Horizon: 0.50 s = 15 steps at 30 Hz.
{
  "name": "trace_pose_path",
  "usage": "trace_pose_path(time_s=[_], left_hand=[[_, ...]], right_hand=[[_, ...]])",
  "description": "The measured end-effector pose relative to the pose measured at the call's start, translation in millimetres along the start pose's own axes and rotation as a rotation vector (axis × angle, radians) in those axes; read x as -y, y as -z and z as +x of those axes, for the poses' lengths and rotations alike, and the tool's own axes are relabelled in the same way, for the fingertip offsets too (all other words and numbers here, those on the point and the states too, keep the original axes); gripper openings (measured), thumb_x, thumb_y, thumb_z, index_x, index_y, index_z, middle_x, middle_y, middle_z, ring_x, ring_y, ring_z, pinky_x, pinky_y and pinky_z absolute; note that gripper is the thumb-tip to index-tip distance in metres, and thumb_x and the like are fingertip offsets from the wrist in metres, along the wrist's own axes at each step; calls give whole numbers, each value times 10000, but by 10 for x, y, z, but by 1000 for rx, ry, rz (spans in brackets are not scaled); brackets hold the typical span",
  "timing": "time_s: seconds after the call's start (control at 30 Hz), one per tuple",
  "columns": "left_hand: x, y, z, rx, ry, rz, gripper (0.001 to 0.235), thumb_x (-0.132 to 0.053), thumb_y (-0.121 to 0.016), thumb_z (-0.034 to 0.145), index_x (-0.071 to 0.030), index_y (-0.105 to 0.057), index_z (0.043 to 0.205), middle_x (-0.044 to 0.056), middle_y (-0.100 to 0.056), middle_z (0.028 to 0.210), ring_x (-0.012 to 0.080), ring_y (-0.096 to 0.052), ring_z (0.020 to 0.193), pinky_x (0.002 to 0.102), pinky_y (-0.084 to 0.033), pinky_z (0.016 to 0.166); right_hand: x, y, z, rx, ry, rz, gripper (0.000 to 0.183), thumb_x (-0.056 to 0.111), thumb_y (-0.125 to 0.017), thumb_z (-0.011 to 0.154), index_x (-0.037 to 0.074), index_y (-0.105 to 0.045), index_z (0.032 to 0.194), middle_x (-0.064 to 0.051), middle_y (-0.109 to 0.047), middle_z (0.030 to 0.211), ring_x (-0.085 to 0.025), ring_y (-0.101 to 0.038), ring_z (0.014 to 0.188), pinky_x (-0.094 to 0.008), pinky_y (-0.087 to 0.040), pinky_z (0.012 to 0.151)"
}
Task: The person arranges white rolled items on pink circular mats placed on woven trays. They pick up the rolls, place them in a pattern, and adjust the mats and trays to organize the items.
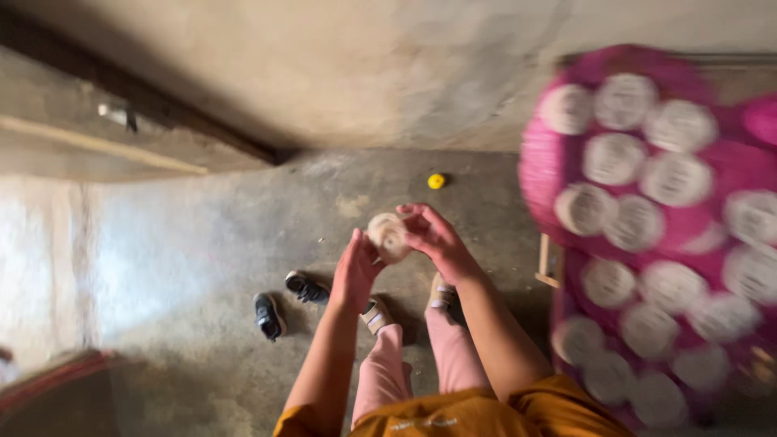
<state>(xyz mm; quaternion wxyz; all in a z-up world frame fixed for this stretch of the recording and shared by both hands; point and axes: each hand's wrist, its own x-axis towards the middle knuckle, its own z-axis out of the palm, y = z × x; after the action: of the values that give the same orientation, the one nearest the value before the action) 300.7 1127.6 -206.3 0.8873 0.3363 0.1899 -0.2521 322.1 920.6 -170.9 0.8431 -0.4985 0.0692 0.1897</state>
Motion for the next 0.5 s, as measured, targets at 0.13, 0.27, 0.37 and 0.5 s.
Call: trace_pose_path(time_s=[0.13, 0.27, 0.37, 0.5], left_hand=[[-72, -794, -290, 33, 65, 338, 403, -253, -602, 970, -75, -632, 1330, 25, -723, 1191, 147, -676, 1095, 336, -530, 951], [146, -1372, -158, 91, 89, 526, 364, -199, -636, 962, -35, -645, 1287, 46, -724, 1146, 148, -684, 1041, 319, -556, 868], [411, -1684, 42, 218, 85, 628, 373, -203, -648, 968, -10, -651, 1287, 70, -725, 1139, 157, -688, 1007, 319, -562, 843], [665, -2077, 429, 256, 103, 740, 379, -219, -626, 970, -55, -638, 1311, 51, -714, 1136, 138, -676, 980, 306, -554, 821]], right_hand=[[565, 91, -595, -84, 70, -175, 467, 89, -711, 944, 60, -548, 1380, -54, -651, 1178, -140, -629, 1110, -303, -541, 972], [606, 548, -1039, -232, -110, 125, 458, 93, -705, 916, 105, -603, 1362, -42, -662, 1037, -129, -655, 955, -305, -554, 827], [537, 1050, -1189, -159, -141, 286, 272, 146, -710, 1012, -9, -656, 1230, -61, -682, 1020, -150, -647, 877, -308, -558, 782], [693, 1592, -1220, -296, -13, 180, 222, 64, -732, 924, 53, -645, 1127, -42, -684, 1011, -119, -636, 846, -259, -509, 702]])
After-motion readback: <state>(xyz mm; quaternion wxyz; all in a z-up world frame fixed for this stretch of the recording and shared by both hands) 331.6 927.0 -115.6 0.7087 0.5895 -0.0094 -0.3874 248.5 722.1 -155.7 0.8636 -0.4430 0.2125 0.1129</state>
